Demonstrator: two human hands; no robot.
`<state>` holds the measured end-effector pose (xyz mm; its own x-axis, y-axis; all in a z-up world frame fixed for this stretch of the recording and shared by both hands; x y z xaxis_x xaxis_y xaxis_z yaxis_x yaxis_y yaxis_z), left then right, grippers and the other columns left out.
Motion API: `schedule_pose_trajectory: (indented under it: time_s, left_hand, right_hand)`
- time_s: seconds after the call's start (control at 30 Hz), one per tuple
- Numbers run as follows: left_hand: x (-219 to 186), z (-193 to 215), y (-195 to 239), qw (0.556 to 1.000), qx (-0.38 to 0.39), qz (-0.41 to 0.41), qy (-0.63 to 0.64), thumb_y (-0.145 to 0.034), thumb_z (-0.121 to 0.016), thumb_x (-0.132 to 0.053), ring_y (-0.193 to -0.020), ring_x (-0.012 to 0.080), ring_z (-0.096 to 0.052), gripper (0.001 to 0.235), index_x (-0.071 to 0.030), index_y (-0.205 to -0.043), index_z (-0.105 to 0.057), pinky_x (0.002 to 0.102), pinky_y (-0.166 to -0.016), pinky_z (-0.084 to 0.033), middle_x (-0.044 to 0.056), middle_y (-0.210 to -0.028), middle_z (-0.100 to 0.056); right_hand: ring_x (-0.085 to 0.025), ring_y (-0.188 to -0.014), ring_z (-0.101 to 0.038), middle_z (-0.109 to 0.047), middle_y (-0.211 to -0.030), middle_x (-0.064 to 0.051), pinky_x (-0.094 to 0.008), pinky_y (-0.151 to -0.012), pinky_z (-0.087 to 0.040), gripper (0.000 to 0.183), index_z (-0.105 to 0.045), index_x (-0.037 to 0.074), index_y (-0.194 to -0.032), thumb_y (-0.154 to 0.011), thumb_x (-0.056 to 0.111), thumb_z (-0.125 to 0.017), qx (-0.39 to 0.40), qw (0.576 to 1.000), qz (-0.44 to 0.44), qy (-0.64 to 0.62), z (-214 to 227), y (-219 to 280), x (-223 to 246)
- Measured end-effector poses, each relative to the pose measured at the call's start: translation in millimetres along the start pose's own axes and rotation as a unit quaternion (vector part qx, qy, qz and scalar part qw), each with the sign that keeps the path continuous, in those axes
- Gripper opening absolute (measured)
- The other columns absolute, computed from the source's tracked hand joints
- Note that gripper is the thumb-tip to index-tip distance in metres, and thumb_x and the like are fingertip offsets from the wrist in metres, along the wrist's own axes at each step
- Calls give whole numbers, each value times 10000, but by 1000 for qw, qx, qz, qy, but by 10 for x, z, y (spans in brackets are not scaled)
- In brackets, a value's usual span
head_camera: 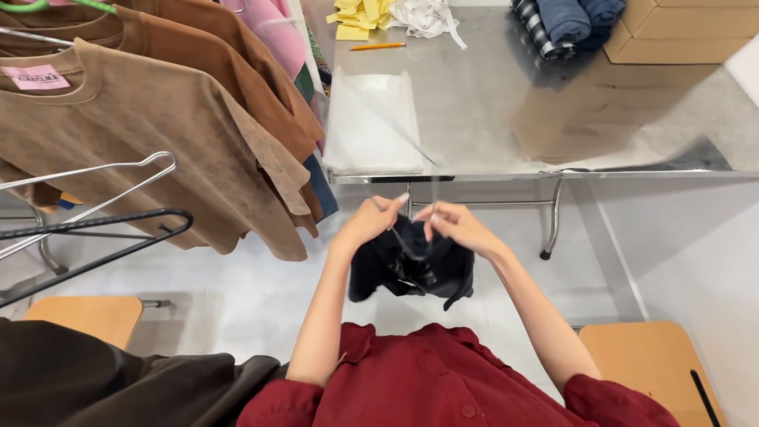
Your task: The person hangs a black t-shirt, denim shorts, a checkered skirt, and another pair of denim shorts on a clothing rack using hangers. They also fold a pair of jeans on a metal table.
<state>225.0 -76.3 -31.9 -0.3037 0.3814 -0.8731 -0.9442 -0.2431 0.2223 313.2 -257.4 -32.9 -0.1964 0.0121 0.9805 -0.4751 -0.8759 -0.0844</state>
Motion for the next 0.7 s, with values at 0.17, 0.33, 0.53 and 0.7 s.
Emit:
schedule_pose_trajectory:
  time_s: [0.17, 0.33, 0.53, 0.7]
  left_hand:
    - [161, -151, -229, 984, 20, 39, -173, -990, -500, -549, -951, 402, -720, 590, -23, -840, -722, 501, -860, -542, 205, -881, -740]
    - [101, 55, 16, 997, 13, -40, -64, -910, -671, -467, -1127, 482, -635, 446, -35, -978, -757, 530, -997, -488, 257, -1072, -736]
    - [687, 570, 207, 982, -184, -25, 17, -929, -729, -317, -1201, 392, -614, 469, -159, -1360, -636, 500, -1016, -481, 162, -1269, -686]
    - [1321, 454, 86, 984, -163, 43, 57, -908, -758, -468, -740, 205, -723, 309, -164, -918, -810, 321, -687, -560, 65, -755, -753]
  right_hand:
    - [-57, -454, -353, -513, -692, -52, -197, -460, -295, 691, -613, 74, -1148, -1016, 670, -291, -118, 980, 21, -159, 356, -69, -361]
    - [-27, -415, -319, -267, -648, 80, -165, -428, -254, 681, -571, 169, -896, -960, 770, -257, -258, 922, -43, -285, 677, 69, -616]
    - [-11, -475, -336, -288, -675, 116, -148, -482, -256, 521, -519, 274, -887, -852, 786, -430, -348, 856, 10, -382, 1147, 300, -696]
    - [-26, -544, -313, -279, -761, 79, -150, -514, -289, 509, -550, 305, -1045, -884, 748, -356, -320, 855, 27, -408, 1015, 241, -743]
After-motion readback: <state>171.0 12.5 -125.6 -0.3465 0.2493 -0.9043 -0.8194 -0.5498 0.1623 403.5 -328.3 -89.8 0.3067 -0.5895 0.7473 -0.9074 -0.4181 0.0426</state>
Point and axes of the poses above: each hand's wrist, its own y-axis away from the middle knuckle, its own z-axis out of the back of the hand, x = y × z, the point moved 4 cm from there along -y, towards the middle knuckle
